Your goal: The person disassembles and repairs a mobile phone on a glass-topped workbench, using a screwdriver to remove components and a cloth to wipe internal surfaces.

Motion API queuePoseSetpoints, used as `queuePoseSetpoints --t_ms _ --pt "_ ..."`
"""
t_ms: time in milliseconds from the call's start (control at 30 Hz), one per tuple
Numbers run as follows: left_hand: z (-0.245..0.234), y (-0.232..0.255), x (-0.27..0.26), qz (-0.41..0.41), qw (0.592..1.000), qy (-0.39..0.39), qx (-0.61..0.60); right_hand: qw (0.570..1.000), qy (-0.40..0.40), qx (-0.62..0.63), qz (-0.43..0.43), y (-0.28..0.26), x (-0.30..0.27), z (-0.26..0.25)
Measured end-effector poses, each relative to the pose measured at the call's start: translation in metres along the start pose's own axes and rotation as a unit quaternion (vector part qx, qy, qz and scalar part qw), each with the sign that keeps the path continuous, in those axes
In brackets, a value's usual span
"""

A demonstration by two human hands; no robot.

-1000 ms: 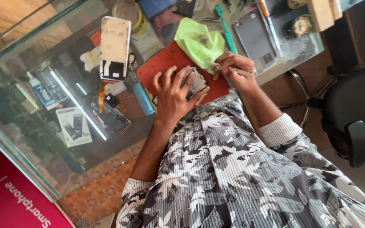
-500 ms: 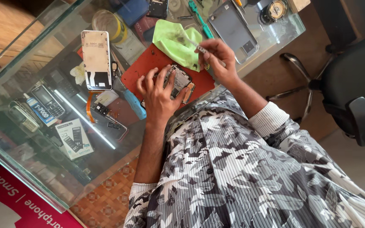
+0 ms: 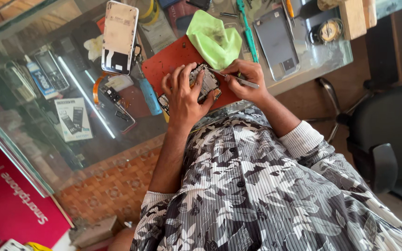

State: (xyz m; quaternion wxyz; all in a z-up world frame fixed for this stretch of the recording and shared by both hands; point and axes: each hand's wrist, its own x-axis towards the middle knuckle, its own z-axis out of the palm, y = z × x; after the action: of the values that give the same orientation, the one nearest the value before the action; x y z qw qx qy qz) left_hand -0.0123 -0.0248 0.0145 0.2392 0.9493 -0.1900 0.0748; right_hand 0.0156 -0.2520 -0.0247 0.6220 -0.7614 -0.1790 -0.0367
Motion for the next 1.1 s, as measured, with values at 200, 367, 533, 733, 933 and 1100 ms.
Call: queuePoseSetpoints --t_ms 200,367,533,733,933,1100 --pt "0.002 0.002 -0.004 -0.021 0.999 0.022 -0.013 0.999 -0.04 -0.002 0.03 -0.006 0.005 -0.003" --pt "0.004 0.003 -0.005 -0.034 0.999 0.021 -0.015 0.998 -0.056 0.007 0.03 -0.005 0.008 -0.006" --pt "0.003 0.005 -0.004 -0.041 0.999 0.02 -0.017 0.996 -0.071 0.03 0.035 -0.005 0.008 -0.009" --pt "0.002 0.009 -0.004 -0.047 0.998 0.028 -0.008 0.995 -0.071 0.034 0.061 -0.003 0.007 -0.008" --pt "0.005 0.006 -0.005 -0.041 0.999 0.025 -0.014 0.996 -0.08 0.025 0.032 0.003 0.004 -0.01" --pt "0.001 0.004 -0.003 -0.027 0.999 0.027 -0.017 0.972 0.104 0.18 0.11 -0.001 -0.015 -0.045"
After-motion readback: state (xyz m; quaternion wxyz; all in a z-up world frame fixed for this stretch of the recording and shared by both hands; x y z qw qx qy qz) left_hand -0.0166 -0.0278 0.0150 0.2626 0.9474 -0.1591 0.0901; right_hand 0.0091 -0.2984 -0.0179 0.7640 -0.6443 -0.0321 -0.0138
